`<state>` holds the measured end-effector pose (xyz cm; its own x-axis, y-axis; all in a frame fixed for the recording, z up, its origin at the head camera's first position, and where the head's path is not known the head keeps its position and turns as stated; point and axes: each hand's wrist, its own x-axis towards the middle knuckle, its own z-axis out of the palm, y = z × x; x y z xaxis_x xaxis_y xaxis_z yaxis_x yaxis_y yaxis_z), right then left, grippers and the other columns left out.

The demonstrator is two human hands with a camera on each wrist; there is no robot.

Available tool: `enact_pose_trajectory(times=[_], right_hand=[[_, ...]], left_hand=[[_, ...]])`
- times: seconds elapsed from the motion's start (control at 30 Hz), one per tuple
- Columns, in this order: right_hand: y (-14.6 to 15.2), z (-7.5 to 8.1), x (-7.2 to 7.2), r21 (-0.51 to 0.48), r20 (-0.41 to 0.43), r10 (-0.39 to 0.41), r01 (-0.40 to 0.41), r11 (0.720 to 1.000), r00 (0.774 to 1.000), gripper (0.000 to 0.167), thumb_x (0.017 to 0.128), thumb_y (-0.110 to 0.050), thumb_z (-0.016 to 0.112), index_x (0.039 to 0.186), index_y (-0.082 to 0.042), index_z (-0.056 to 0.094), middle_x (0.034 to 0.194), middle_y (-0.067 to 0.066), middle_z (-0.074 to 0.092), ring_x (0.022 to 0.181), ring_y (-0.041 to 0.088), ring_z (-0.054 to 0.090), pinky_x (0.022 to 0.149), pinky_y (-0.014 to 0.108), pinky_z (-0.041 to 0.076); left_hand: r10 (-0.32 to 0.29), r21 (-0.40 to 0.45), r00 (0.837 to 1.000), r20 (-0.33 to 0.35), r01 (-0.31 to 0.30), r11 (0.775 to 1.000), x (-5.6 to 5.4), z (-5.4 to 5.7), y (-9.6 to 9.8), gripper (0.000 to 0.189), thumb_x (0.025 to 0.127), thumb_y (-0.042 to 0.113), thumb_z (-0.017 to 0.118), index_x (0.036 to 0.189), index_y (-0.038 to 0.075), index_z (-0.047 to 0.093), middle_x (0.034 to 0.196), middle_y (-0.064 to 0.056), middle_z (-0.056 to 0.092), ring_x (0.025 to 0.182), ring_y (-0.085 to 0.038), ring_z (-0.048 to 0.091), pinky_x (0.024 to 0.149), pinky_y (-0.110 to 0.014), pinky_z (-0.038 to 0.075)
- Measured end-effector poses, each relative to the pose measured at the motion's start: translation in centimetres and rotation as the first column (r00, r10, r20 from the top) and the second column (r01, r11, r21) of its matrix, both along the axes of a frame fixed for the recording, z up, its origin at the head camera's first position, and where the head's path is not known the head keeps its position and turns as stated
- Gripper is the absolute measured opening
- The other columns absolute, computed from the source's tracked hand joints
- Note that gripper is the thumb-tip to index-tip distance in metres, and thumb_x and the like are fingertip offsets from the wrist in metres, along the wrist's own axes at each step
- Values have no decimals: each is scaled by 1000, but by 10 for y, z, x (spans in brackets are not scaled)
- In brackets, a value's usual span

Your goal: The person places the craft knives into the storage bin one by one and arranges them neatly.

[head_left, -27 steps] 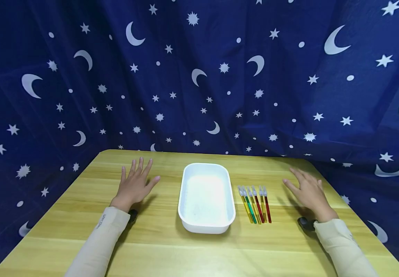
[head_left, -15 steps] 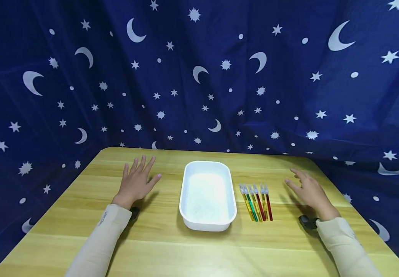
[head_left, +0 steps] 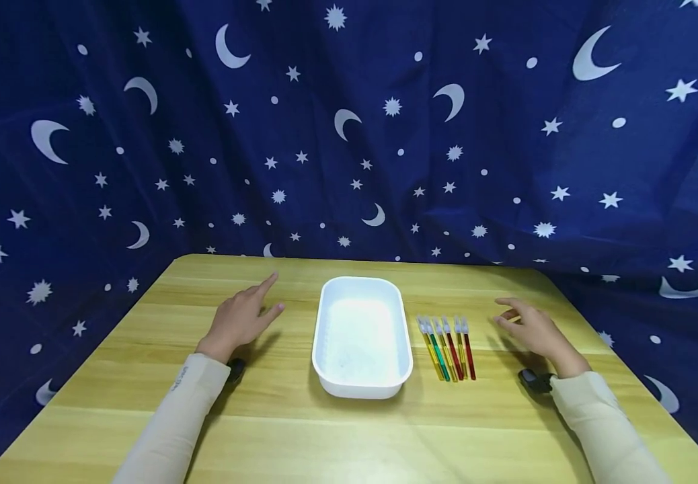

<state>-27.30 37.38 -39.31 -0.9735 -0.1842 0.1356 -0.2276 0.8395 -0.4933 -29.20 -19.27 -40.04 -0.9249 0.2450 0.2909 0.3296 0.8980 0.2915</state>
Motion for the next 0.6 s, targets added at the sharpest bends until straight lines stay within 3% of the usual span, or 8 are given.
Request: enact_pose_trajectory(times=[0.13, 0.33, 0.43, 0.6], right_hand=[[-3, 1, -1, -65, 40, 46, -43, 997, 998, 50, 111, -12, 61, 151, 15, 48, 117, 31, 71, 94, 38, 76, 72, 45, 60], [-8, 3, -4, -141, 96, 105, -91, 986, 990, 49, 111, -10, 61, 151, 15, 48, 112, 25, 72, 86, 26, 73, 70, 37, 59], [-9, 3, -7, -165, 115, 133, -113, 980, 984, 49, 111, -9, 60, 151, 17, 47, 106, 21, 72, 83, 23, 70, 68, 35, 59], [-11, -1, -12, -240, 171, 177, -133, 962, 969, 50, 112, -6, 59, 151, 20, 42, 103, 20, 70, 84, 25, 68, 67, 34, 60]], left_hand=[[-27, 38, 999, 32, 25, 999, 0, 3, 1, 70, 111, 41, 61, 170, 13, 36, 156, -29, 55, 132, -52, 60, 100, -73, 52], [-109, 152, 990, 88, 95, 984, -5, 2, 5, 66, 113, 38, 61, 170, 14, 37, 159, -23, 54, 134, -46, 62, 108, -73, 46], [-173, 251, 976, 133, 135, 959, -10, 0, 9, 65, 114, 34, 60, 170, 13, 36, 160, -22, 54, 134, -45, 61, 110, -71, 46], [-257, 414, 944, 208, 153, 897, -14, -3, 14, 65, 115, 30, 58, 171, 9, 32, 161, -26, 50, 135, -48, 59, 113, -67, 45]])
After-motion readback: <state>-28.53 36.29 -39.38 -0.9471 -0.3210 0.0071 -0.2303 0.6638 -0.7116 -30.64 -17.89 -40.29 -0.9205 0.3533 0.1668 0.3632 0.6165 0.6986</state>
